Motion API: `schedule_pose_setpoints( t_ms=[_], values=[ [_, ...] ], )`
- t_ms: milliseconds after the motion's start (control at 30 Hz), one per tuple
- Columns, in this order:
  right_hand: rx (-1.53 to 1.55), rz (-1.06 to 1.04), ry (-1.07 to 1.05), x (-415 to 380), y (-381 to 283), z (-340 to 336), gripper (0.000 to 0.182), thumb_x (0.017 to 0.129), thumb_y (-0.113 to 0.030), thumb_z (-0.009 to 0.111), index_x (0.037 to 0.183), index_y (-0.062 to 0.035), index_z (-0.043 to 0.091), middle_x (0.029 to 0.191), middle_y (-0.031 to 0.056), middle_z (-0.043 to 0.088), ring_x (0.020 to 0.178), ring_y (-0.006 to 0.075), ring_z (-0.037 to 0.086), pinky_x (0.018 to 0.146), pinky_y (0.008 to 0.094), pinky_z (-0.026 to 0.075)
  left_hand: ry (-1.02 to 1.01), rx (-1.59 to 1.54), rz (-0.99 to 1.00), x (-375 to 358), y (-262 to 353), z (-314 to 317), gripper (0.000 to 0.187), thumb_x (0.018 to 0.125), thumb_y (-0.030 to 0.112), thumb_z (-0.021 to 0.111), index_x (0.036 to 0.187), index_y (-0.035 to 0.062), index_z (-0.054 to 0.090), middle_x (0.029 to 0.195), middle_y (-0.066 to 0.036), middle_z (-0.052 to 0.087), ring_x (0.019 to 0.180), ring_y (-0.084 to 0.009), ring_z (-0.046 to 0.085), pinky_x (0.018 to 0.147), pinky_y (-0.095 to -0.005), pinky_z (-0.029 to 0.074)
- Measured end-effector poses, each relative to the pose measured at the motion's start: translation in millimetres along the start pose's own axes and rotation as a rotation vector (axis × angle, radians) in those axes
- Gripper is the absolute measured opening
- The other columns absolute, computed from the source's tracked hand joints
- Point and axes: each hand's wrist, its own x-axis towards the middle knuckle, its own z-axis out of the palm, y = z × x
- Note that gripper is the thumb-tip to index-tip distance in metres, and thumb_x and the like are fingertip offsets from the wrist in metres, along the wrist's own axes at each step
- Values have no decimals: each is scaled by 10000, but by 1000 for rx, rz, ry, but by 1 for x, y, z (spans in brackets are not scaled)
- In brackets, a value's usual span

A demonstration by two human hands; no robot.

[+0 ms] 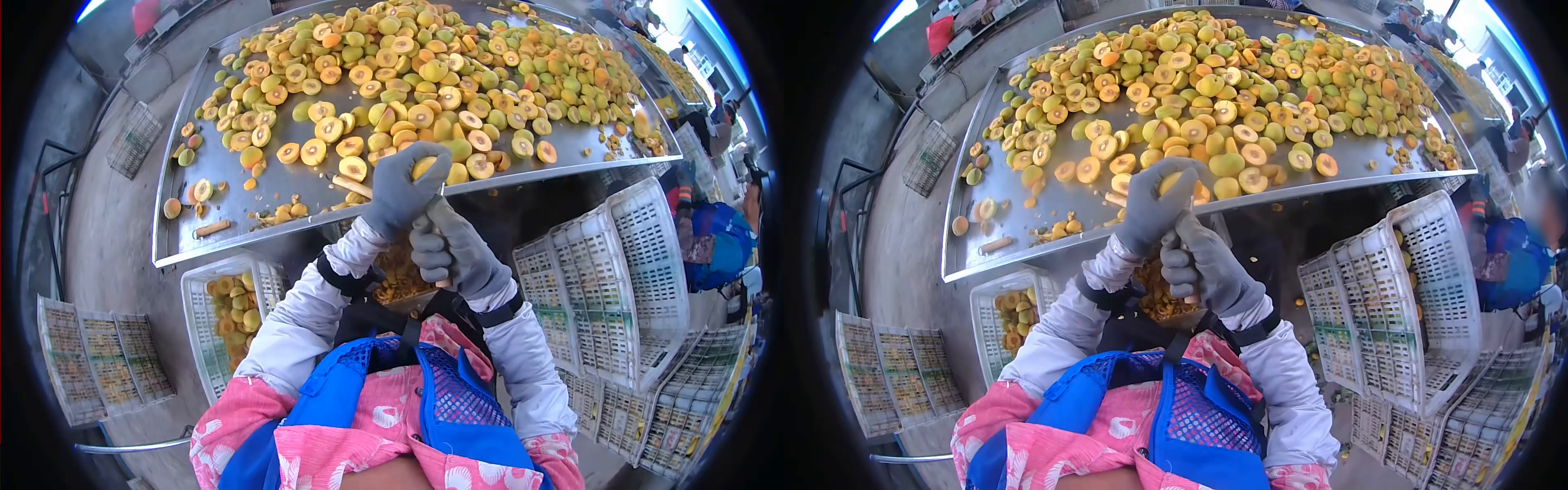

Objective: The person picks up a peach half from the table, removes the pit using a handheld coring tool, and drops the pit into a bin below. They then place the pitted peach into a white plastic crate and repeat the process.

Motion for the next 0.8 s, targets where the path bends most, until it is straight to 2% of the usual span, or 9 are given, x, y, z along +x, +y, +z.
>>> schedule_pose_setpoints(
  t_ms=[100, 167, 233, 367, 467, 600, 700, 767, 800],
  values=[
    [10, -17, -18, 4, 5, -3, 387, 972, -524, 458, 881, -148, 448, 630, -60, 333, 464, 60, 268, 413, 228, 240, -158, -95, -95, 6, -21, -6, 310, 907, 324, 628, 919, 20, 686, 745, -54, 665, 703, -101, 601, 659, -262, 490],
    [-138, -65, 299, 5, 11, 8, 418, 972, -560, 448, 860, -158, 432, 607, -77, 269, 453, 45, 233, 402, 222, 218, -263, -51, -140, -2, -30, -1, 313, 888, 333, 653, 936, 26, 688, 757, -69, 677, 719, -108, 617, 672, -268, 498],
    [-96, -51, 294, 5, 12, 8, 417, 973, -556, 449, 861, -154, 430, 607, -76, 270, 457, 47, 239, 407, 224, 226, 19, 90, -268, -9, -12, 10, 327, 921, 336, 615, 889, 16, 678, 731, -34, 651, 673, -96, 585, 625, -257, 477],
    [-164, -112, 326, 5, 22, 7, 423, 974, -554, 445, 872, -144, 432, 608, -74, 279, 462, 49, 259, 408, 228, 238, -219, -35, 56, -5, -47, 4, 342, 942, 340, 588, 851, 24, 683, 712, -9, 614, 649, -74, 542, 585, -243, 444],
    [-220, -143, 402, 11, 28, 5, 408, 978, -540, 451, 885, -143, 440, 613, -77, 292, 461, 41, 257, 403, 220, 234, -237, -181, -86, -11, -44, 3, 335, 924, 343, 609, 890, 17, 680, 720, -26, 620, 680, -69, 554, 606, -244, 453],
    [-31, -14, 121, -2, 20, -2, 378, 989, -519, 450, 895, -153, 451, 619, -84, 299, 458, 28, 233, 400, 203, 207, -46, -250, -341, -19, -26, 9, 292, 927, 296, 605, 872, 12, 645, 707, -4, 595, 684, -69, 552, 612, -256, 458],
    [58, -14, 60, -3, 20, -3, 385, 992, -525, 436, 898, -152, 453, 615, -84, 281, 457, 26, 220, 399, 201, 197, -24, -171, -160, -17, -26, 5, 249, 911, 263, 623, 872, 18, 646, 704, -30, 611, 683, -106, 580, 637, -284, 477],
    [-22, -60, 136, -1, 23, 4, 383, 993, -524, 433, 905, -152, 455, 615, -85, 273, 457, 25, 214, 396, 200, 195, -196, 94, 224, -12, -34, -6, 233, 888, 260, 654, 901, 28, 676, 744, -76, 652, 709, -146, 610, 665, -307, 494],
    [-101, -101, 214, -1, 26, 5, 381, 994, -524, 430, 912, -152, 457, 615, -86, 266, 457, 24, 209, 394, 198, 194, -261, -7, 88, -12, -35, -3, 245, 884, 266, 655, 965, 36, 668, 813, -114, 663, 729, -167, 622, 671, -320, 497]
  ],
)
